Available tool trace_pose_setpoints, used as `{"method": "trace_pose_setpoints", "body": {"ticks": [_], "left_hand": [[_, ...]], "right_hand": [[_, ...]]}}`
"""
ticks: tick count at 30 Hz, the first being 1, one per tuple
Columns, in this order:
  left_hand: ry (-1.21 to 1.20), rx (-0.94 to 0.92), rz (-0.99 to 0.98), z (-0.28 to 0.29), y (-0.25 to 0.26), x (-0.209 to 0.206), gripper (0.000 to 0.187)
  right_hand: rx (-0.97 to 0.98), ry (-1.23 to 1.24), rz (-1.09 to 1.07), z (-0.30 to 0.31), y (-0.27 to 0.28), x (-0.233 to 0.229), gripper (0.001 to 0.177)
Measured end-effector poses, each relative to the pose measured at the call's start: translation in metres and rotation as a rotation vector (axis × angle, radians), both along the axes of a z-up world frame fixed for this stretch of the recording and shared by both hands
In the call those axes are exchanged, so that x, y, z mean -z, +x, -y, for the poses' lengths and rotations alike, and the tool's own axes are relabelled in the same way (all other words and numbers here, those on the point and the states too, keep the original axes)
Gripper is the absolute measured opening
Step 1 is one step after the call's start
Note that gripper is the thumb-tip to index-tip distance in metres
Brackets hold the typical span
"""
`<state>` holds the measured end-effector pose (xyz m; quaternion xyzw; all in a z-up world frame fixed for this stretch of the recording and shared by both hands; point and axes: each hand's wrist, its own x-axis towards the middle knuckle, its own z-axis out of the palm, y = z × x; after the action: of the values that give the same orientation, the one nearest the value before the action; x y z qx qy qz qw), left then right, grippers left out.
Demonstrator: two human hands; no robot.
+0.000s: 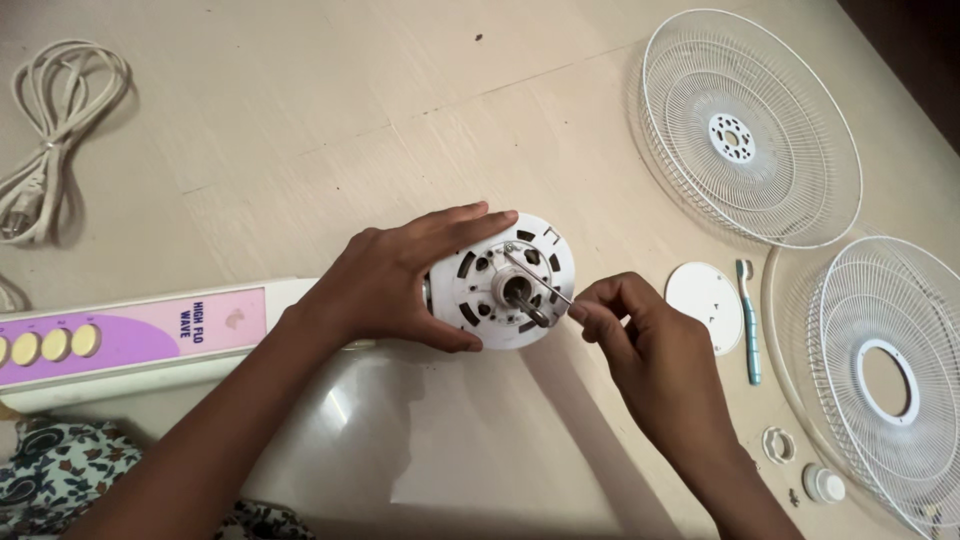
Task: The person uses a screwdriver to tighten screws on the central hub of a white fan motor housing. They rotate the motor to access different screw locations and continue tightening throughout the clip.
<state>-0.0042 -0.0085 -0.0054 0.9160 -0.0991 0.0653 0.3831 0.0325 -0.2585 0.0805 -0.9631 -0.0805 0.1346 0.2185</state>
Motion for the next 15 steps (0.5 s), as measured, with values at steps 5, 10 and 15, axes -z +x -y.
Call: {"method": "trace_pose_setpoints", "body": {"ticks": [5,10,15], "left_hand": [[0.019,0.008,0.009,0.001,0.001,0.002,0.118],[0.004,-0.002,-0.015,0.000,0.002,0.004,0.117],[-0.007,0.004,0.028,-0.001,0.001,0.004,0.117]], "right_hand": [[0.017,0.166,-0.031,0.000,-0.003,-0.002,0.023],[0.109,0.221,-0.083,0.004,-0.003,0.001,0.026],[0.153,0.290,-0.162,0.007,0.002,0.011,0.025]]}}
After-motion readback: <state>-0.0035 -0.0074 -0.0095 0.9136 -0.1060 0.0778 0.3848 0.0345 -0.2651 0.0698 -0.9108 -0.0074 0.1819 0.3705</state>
